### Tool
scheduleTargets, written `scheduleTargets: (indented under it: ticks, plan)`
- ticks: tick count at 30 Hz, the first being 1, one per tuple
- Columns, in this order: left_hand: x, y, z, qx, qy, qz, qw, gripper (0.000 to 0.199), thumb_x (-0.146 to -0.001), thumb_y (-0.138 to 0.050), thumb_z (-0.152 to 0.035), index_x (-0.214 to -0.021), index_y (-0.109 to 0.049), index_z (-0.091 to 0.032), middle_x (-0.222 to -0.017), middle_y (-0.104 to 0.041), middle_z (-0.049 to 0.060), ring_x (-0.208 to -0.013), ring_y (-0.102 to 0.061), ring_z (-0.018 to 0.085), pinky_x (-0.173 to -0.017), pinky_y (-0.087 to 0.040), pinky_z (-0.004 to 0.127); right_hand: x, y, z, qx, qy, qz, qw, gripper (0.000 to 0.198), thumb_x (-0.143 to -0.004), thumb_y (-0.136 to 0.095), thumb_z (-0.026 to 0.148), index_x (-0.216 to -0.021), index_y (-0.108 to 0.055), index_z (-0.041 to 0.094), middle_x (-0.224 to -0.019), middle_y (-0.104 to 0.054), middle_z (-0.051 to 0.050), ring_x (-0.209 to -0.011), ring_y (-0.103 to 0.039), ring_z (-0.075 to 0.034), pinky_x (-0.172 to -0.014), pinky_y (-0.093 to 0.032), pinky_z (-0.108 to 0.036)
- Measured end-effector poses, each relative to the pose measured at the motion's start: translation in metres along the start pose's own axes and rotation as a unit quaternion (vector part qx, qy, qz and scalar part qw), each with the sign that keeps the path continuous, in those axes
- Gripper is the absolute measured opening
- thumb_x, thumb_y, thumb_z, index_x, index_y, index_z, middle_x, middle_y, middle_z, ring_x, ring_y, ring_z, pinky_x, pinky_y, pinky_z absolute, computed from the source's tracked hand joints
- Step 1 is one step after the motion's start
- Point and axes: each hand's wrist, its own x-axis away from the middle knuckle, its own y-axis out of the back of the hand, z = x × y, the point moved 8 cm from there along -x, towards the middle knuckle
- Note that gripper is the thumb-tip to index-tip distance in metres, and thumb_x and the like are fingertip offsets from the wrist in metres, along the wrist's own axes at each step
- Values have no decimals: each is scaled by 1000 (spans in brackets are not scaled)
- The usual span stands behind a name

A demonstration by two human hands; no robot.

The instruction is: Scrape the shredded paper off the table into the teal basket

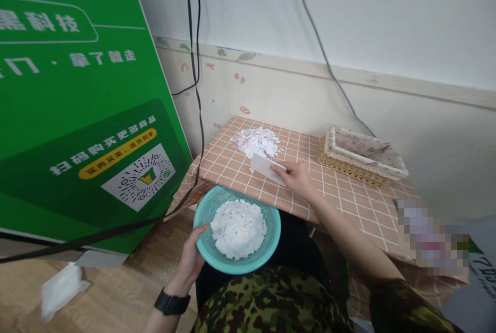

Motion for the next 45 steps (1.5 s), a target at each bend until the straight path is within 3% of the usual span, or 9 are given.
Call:
scheduleTargets:
  ticks: [6,12,15,21,24,29,36,42,45]
  plan:
    - [-1,-2,-1,1,-9,10,1000,25,-72,-62,-20,-94,-69,-9,-90,-74,12,-86,-68,28,-83,-52,41,5,1,2,-19,-1,-8,1000,37,-86,-48,46,-88,-73,18,-64,-66,-3,-52,-53,-13,-48,-34,-25]
    - [-2,0,-1,4,-10,12,1000,21,-73,-62,-20,-90,-69,-10,-85,-75,10,-83,-69,27,-81,-53,40,35,-18,28,-72,36,56,995,29,-87,-48,38,-100,-71,24,-88,-72,-5,-67,-64,-18,-61,-45,-27]
    - [-2,-1,-1,5,-7,16,1000,23,-73,-62,-20,-92,-69,-9,-87,-75,11,-83,-69,27,-81,-53,39,45,-19,36,-103,37,77,991,28,-86,-50,38,-98,-71,24,-89,-72,-4,-67,-64,-17,-59,-45,-25]
    - [-2,-1,-1,1,-4,7,1000,20,-72,-62,-19,-89,-69,-10,-82,-75,9,-77,-69,26,-78,-53,39,18,13,-4,-13,-28,-39,999,36,-85,-50,44,-82,-73,17,-64,-67,-3,-53,-55,-14,-49,-36,-24]
    - [-3,0,0,-1,-3,13,1000,23,-72,-62,-19,-91,-69,-9,-85,-75,10,-79,-69,26,-78,-53,40,4,15,-19,19,-25,-57,998,37,-86,-49,44,-86,-73,16,-65,-68,-4,-52,-54,-13,-48,-34,-24]
    - [-9,10,7,-1,-9,2,1000,19,-70,-64,-20,-85,-69,-10,-80,-75,9,-74,-69,24,-76,-53,36,-7,-5,-20,3,7,-22,1000,36,-87,-47,44,-98,-72,20,-77,-71,-5,-58,-58,-15,-54,-39,-25]
    - [-11,12,25,7,23,10,1000,16,-71,-63,-20,-81,-71,-10,-71,-73,6,-65,-67,20,-70,-52,31,-23,-17,-28,-27,12,5,1000,38,-86,-48,47,-91,-72,18,-78,-70,-4,-62,-59,-16,-56,-40,-26]
    - [-14,21,38,16,25,-5,1000,12,-69,-65,-17,-77,-71,-11,-67,-73,5,-62,-67,20,-68,-53,33,-22,-6,-21,-47,27,76,996,35,-84,-52,45,-89,-73,17,-76,-71,-4,-58,-58,-14,-51,-39,-24]
    - [-16,26,44,30,25,-4,999,15,-70,-64,-18,-80,-71,-11,-72,-74,6,-65,-68,21,-72,-53,34,-13,9,-12,-33,36,72,996,33,-84,-53,43,-91,-73,17,-76,-71,-4,-58,-59,-14,-50,-39,-23]
